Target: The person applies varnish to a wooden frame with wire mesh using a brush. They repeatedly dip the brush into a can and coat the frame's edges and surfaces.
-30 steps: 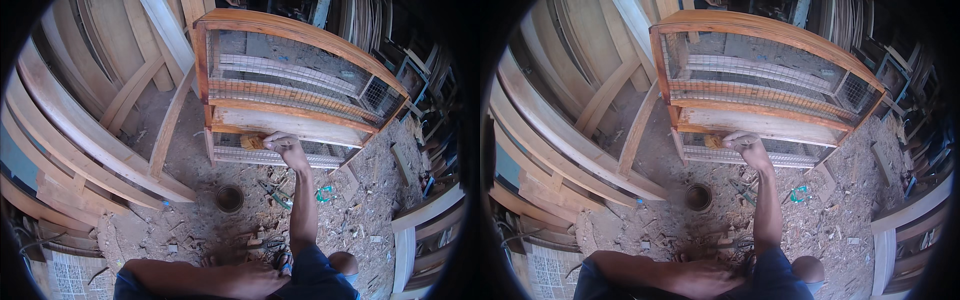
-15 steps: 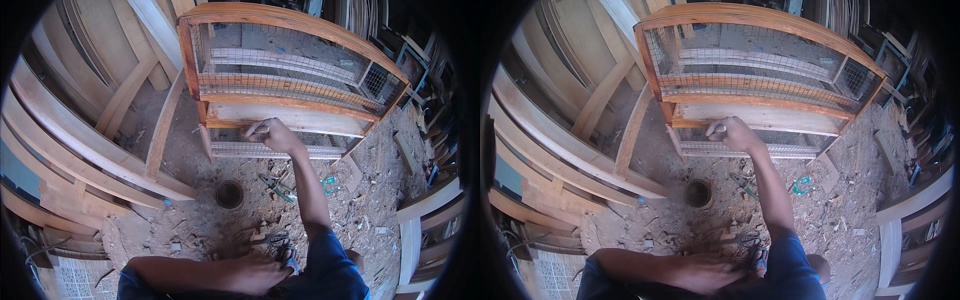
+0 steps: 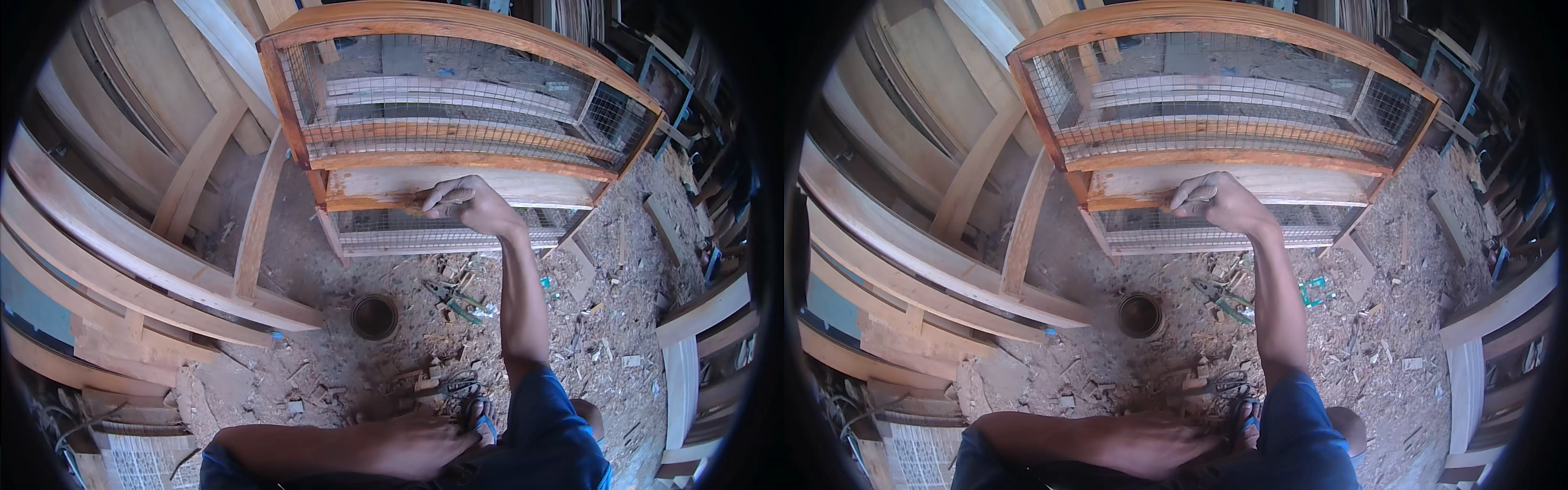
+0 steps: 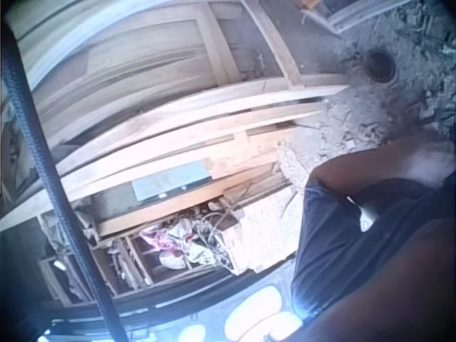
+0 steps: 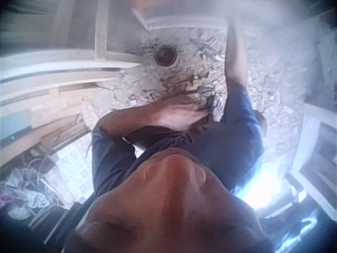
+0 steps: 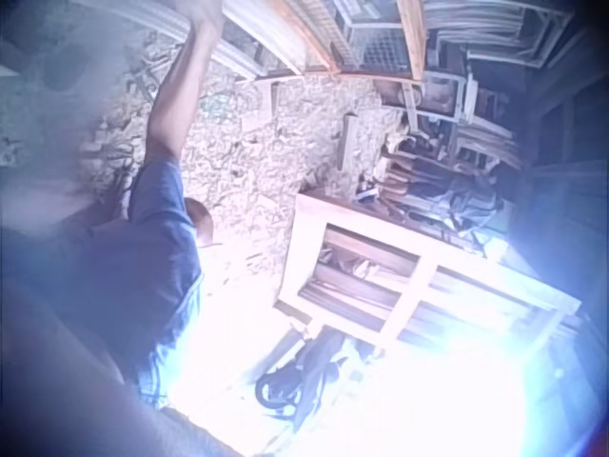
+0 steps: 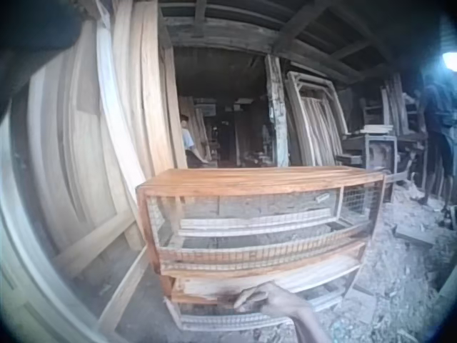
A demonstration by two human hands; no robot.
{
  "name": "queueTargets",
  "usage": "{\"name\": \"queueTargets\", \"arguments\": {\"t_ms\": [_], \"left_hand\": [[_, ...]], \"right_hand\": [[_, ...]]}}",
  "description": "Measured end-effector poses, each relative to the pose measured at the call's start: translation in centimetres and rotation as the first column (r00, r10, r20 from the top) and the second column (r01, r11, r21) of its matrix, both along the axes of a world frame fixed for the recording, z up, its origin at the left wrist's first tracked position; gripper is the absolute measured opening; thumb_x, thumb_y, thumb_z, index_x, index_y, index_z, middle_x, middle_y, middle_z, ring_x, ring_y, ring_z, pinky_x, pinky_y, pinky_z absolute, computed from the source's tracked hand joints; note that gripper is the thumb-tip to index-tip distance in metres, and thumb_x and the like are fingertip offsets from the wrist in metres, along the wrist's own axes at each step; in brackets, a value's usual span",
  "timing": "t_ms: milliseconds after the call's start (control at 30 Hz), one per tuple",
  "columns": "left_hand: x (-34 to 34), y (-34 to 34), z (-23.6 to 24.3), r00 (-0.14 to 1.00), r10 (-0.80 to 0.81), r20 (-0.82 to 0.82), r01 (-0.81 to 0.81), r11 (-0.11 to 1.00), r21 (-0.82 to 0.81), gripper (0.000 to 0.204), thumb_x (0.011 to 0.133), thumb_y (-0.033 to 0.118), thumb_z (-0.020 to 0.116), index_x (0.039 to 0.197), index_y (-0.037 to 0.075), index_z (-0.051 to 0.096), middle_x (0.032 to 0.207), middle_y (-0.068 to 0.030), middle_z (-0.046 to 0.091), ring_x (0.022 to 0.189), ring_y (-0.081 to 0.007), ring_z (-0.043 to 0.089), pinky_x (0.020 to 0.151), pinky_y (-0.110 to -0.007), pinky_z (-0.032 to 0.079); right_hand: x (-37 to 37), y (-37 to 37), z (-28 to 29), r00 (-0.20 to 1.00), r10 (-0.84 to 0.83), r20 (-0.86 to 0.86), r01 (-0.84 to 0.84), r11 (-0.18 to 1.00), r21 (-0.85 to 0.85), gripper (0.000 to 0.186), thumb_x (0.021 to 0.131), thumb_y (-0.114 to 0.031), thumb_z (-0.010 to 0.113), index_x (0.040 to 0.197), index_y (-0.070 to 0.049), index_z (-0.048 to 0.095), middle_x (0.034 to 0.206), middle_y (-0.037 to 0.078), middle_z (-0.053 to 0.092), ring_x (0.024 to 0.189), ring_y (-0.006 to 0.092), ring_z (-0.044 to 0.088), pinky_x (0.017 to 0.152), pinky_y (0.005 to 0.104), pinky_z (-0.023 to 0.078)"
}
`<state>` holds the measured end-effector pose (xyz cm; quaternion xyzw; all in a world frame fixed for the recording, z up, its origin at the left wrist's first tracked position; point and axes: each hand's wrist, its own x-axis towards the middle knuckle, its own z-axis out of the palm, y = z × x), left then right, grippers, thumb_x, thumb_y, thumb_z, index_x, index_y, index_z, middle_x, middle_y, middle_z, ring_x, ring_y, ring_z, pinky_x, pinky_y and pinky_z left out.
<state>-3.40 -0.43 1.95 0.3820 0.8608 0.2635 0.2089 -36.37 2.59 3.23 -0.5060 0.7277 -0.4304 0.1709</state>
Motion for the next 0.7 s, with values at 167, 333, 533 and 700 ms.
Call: {"name": "queueTargets", "arguments": {"t_ms": [167,333,533,700], "left_hand": [[-0.3,-0.4,1.6,0.998,-0.053,0.027,0.054,0.998,-0.042,0.066,0.081,0.007,0.06,0.142,-0.011,0.04,0.093,-0.021,0.066,0.083,-0.0337,0.068,0.072,-0.04,0.057],[-0.7,-0.1,2.2,0.999,0.027,-0.037,-0.025,0.998,0.058,0.044,0.083,0.013,0.058,0.122,-0.006,0.054,0.089,-0.0196,0.067,0.084,-0.0302,0.069,0.075,-0.04,0.056],[-0.3,-0.2,3.2,0.998,0.06,0.029,-0.06,0.998,0.0,0.032,0.082,0.012,0.057,0.11,-0.003,0.061,0.093,-0.0217,0.068,0.088,-0.0347,0.069,0.08,-0.045,0.054],[-0.4,-0.1,3.7,0.99,0.061,0.128,-0.067,0.997,0.04,0.033,0.083,0.011,0.057,0.113,-0.003,0.06,0.092,-0.0236,0.069,0.089,-0.0378,0.068,0.082,-0.047,0.054]], "right_hand": [[0.2,-0.4,-0.7,0.985,-0.146,-0.096,0.149,0.989,0.019,0.02,0.08,0.006,0.069,0.097,-0.002,0.076,0.099,0.014,0.076,0.101,0.027,0.072,0.092,0.0363,0.054],[0.1,-1.1,0.1,0.995,0.069,-0.078,-0.06,0.992,0.111,0.021,0.08,0.008,0.065,0.095,-0.002,0.076,0.099,0.012,0.077,0.1,0.0236,0.072,0.093,0.0368,0.055],[-0.4,-0.6,1.3,0.984,-0.035,-0.177,0.037,0.999,0.011,0.02,0.082,0.007,0.065,0.097,-0.001,0.076,0.097,0.012,0.076,0.1,0.0252,0.072,0.094,0.0361,0.054],[0.6,-0.2,0.7,0.993,-0.082,-0.088,0.087,0.995,0.051,0.021,0.083,0.006,0.066,0.099,-0.002,0.076,0.1,0.013,0.076,0.102,0.0264,0.072,0.096,0.0374,0.054]]}}
